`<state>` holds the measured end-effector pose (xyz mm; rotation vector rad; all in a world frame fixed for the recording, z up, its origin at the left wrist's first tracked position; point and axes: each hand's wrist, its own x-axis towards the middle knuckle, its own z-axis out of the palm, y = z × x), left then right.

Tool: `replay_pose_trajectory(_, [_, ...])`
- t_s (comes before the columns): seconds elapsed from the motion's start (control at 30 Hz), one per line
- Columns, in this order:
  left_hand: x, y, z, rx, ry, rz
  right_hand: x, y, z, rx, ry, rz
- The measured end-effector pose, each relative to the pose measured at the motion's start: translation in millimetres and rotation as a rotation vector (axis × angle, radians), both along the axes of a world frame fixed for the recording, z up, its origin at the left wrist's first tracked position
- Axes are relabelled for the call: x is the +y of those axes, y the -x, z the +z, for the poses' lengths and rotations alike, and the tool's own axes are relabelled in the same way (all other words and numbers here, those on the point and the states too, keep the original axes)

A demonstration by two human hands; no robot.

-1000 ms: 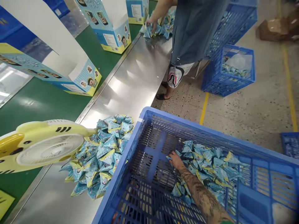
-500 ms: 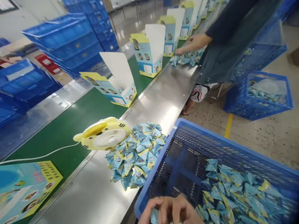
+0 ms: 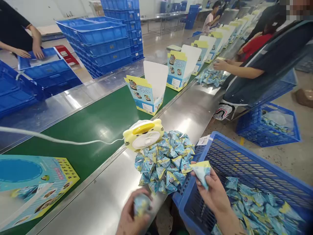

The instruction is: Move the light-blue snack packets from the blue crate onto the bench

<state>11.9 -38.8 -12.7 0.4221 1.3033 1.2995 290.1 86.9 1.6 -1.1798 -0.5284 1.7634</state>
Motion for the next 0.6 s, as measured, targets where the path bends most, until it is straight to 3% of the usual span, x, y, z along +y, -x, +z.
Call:
replay_pose_trajectory(0.1, [10.9, 16.2, -16.9, 0.065, -0.09, -0.076, 22.0, 8.4, 15.1, -0.185, -0.138, 0.133])
replay_pose_trajectory(0.2, [27.4, 21.5, -39.2, 0.106, -0.098, -0.154, 24.6, 19.3, 15.3, -0.385, -0.292, 0.289])
replay_pose_trajectory(0.3, [52.8, 17.4, -55.9, 0.377, -0.124, -0.148, 31.5, 31.7, 8.3, -0.663, -0.384, 0.421])
replay_pose_trajectory(0.43, [97.0, 5.0, -67.5, 0.772, -0.163, -0.2, 65.3, 53.4, -3.3, -0.981, -0.466, 0.48])
replay_pose_trajectory(0.5, [113.9, -1.4, -73.7, 0.911, -0.195, -0.244, 82.6, 59.5, -10.3, -1.021, -0.527, 0.526])
replay_pose_trajectory(0.6, [117.1, -7.5, -89.4, 1.076, -0.124, -0.3, 91.3, 42.6, -19.0, -1.004, -0.591, 0.423])
